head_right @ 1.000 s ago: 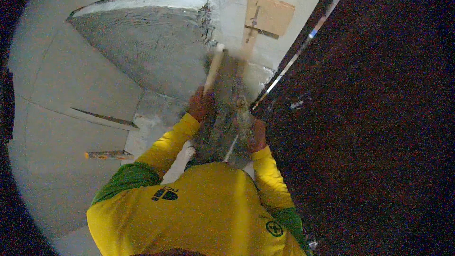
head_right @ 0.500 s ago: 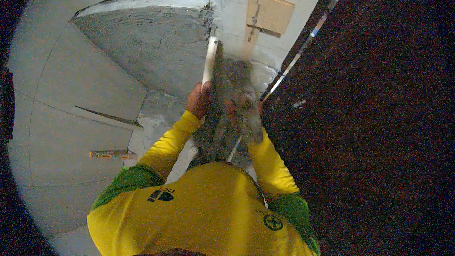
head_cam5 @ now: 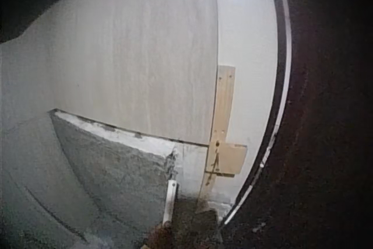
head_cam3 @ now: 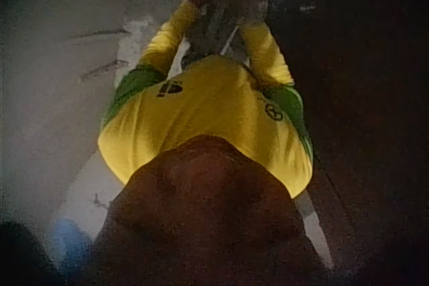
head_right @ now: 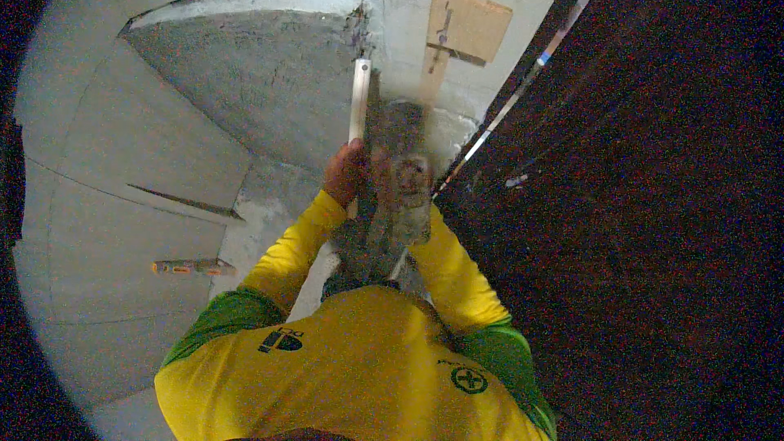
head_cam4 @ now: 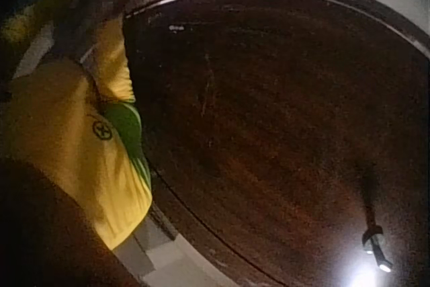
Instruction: The person measures a rectangular opening in a tiled wall with a tape measure and then uses a hammer and a white pipe segment to strike the inner edges of the opening.
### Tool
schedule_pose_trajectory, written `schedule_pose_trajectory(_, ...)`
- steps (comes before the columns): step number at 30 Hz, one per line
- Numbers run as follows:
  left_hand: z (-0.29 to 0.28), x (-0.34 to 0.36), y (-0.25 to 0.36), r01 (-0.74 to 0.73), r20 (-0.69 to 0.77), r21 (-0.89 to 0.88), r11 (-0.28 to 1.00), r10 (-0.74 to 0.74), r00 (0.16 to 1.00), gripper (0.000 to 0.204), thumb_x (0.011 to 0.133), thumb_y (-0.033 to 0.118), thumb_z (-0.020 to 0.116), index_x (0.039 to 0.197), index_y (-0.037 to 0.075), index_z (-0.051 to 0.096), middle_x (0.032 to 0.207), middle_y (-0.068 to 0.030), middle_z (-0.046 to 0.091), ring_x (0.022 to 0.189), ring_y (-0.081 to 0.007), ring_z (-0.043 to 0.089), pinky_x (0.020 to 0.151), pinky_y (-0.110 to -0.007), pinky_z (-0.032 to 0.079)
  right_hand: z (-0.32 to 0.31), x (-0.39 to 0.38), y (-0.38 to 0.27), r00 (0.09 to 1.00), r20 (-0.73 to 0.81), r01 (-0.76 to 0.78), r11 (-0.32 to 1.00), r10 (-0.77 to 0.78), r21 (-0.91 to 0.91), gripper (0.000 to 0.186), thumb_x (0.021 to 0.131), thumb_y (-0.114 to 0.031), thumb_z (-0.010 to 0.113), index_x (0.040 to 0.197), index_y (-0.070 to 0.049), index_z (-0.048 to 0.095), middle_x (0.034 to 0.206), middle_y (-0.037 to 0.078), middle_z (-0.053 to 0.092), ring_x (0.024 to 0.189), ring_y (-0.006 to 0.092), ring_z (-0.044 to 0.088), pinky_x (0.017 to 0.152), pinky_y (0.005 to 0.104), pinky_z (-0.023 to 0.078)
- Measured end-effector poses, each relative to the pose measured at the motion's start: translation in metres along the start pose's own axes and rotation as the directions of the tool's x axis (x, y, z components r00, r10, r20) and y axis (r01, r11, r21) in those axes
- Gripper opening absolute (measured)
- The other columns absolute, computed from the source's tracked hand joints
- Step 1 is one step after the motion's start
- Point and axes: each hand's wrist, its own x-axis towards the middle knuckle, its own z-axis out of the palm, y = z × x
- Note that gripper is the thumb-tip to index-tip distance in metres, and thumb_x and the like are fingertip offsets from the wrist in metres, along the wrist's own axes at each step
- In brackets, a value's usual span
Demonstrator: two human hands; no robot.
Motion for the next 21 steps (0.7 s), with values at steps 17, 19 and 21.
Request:
schedule_pose_trajectory(17,-0.017,0.001,0.004,-0.063,0.036,0.305,0.950,0.055,0.998,0.052,0.089,0.052,0.040,0.092,0.002,0.053,0.074,-0.0181,0.057,0.069,-0.0308,0.057,0.063,-0.039,0.044,-0.037,-0.045,0.070,0.990,0.108,0.126,0.900,-0.088,-0.417,0.015,0.075,-0.012,0.069,0.082,-0.006,0.057,0.075,0.000,0.054,0.069,0.0106,0.051,0.063,0.0281,0.044)
schedule_pose_trajectory(19,-0.008,0.002,0.022,-0.036,0.055,0.302,0.952,0.020,0.998,0.051,0.089,0.051,0.039,0.090,0.002,0.053,0.075,-0.0183,0.057,0.071,-0.0319,0.058,0.065,-0.039,0.045,-0.043,-0.049,0.082,0.865,0.242,0.480,0.584,-0.439,-0.655,0.015,0.075,-0.011,0.069,0.082,-0.006,0.057,0.075,0.000,0.054,0.067,0.0107,0.051,0.062,0.0279,0.044)
schedule_pose_trajectory(21,-0.008,0.005,0.021,-0.032,0.048,0.325,0.945,0.017,0.999,0.051,0.089,0.051,0.039,0.090,0.002,0.053,0.075,-0.0181,0.057,0.071,-0.0319,0.058,0.065,-0.039,0.045,-0.042,-0.054,0.085,0.959,0.268,0.226,0.827,-0.095,-0.515,0.031,0.083,-0.019,0.058,0.111,-0.009,0.050,0.108,0.010,0.052,0.094,0.0288,0.050,0.075,0.0433,0.045)
